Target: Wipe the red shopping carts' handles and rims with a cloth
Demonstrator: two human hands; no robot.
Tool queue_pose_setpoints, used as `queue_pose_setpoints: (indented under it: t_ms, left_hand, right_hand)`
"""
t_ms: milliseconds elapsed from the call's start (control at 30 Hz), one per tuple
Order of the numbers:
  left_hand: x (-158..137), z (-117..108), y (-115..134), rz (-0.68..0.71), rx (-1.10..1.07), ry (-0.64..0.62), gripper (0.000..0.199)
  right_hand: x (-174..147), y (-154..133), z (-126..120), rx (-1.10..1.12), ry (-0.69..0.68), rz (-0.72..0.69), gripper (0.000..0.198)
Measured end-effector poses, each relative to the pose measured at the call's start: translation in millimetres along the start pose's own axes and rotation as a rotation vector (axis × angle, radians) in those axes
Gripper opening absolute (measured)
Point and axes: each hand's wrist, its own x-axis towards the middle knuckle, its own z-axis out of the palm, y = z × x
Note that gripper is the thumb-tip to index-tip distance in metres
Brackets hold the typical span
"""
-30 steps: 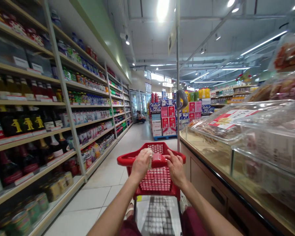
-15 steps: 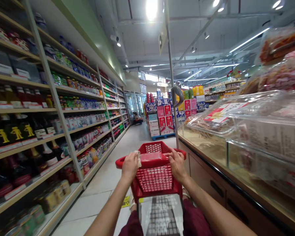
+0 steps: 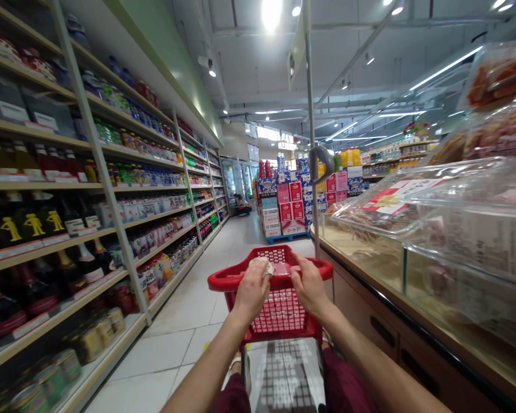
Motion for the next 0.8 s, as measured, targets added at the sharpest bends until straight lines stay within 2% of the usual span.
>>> queue_pose_setpoints:
  t_ms: [67, 167, 267, 333, 433, 533, 600, 667, 800]
  left_hand:
    - [0.7, 3.1, 4.3, 0.002, -0.034, -0.059, 0.051]
    - [-7.4, -2.7, -5.9, -0.06, 0.088, -0.136, 0.07]
    - [-17.7, -15.3, -25.0, -0.091, 0.24, -0.245, 0.072]
    - [-21.7, -20.5, -30.9, -0.09, 0.282, -0.27, 0.068]
    - [-25.1, -20.5, -27.6, -0.076, 0.29, -0.248, 0.066]
    - [-27.9, -15.6, -20.3, -0.056, 0.278, -0.191, 0.063]
    - [-29.3, -12.3, -17.3, -0.05, 0.284, -0.121, 0.059]
    - [-30.5, -10.3, -16.5, -0.05, 0.295, -0.063, 0.055]
    - [-34.0, -11.8, -19.6, -0.034, 0.304, -0.034, 0.051]
  right_hand:
    - [6.8, -19.1, 11.6, -0.004, -0.081, -0.076, 0.039]
    - [13.9, -43.9, 30.9, -0.073, -0.223, -0.121, 0.035]
    - [15.9, -53.4, 42.2, -0.149, -0.263, -0.138, 0.029]
    - [14.3, -45.7, 38.4, -0.175, -0.255, -0.162, 0.026]
    - [9.5, -12.8, 11.4, -0.194, -0.203, -0.152, 0.028]
    - [8.0, 23.1, -21.7, -0.266, -0.116, 0.011, 0.027]
    - [8.7, 31.5, -29.3, -0.322, -0.059, 0.111, 0.023]
    - [7.7, 25.2, -21.8, -0.301, -0.054, 0.077, 0.024]
    - [3.9, 12.1, -5.5, -0.207, -0.087, -0.152, 0.03]
